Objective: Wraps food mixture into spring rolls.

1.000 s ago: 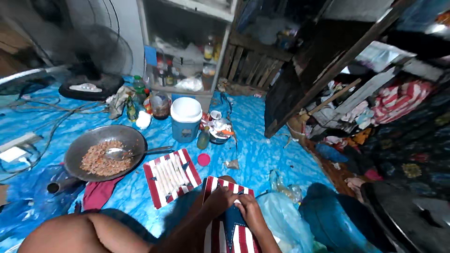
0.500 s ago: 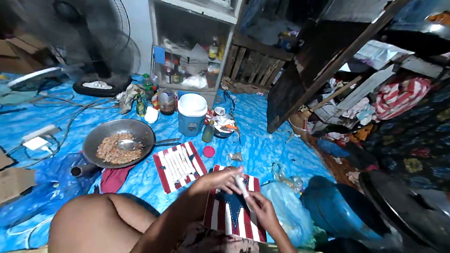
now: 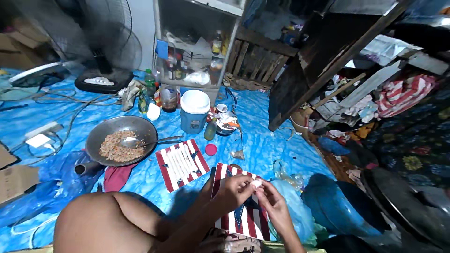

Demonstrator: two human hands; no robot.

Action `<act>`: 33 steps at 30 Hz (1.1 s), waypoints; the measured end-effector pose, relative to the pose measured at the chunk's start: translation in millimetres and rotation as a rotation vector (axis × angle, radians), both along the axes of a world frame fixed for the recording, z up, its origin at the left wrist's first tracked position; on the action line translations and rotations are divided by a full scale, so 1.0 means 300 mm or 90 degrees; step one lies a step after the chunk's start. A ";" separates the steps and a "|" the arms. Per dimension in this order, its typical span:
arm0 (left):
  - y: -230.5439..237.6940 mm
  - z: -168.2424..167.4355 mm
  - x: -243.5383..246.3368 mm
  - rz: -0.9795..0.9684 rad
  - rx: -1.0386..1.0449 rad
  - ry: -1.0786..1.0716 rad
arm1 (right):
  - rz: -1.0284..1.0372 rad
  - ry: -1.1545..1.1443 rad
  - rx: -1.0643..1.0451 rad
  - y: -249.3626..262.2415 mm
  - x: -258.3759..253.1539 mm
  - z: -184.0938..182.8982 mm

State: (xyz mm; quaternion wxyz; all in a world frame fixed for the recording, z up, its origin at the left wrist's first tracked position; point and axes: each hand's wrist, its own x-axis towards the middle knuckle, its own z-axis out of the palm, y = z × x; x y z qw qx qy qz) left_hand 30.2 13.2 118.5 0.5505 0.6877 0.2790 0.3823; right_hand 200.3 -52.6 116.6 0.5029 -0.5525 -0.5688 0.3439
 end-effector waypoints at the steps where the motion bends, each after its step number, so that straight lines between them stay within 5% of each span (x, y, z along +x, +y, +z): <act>1: -0.010 -0.004 0.003 0.003 0.054 0.021 | 0.006 -0.038 0.030 0.005 0.013 0.019; 5: -0.023 -0.020 -0.002 0.018 0.157 0.067 | 0.046 -0.249 0.085 0.019 0.044 0.062; 13: -0.032 -0.020 -0.042 -0.003 0.067 0.111 | 0.047 -0.391 0.060 0.010 -0.002 0.076; 22: -0.016 -0.043 -0.022 0.088 -0.010 -0.090 | -0.092 -0.254 0.199 0.060 -0.070 0.019; 27: 0.017 -0.012 -0.071 0.075 0.073 0.084 | 0.022 -0.450 0.138 0.068 -0.076 0.084; 33: 0.032 0.015 -0.092 0.032 0.023 0.232 | 0.085 -0.625 0.142 0.113 -0.093 0.051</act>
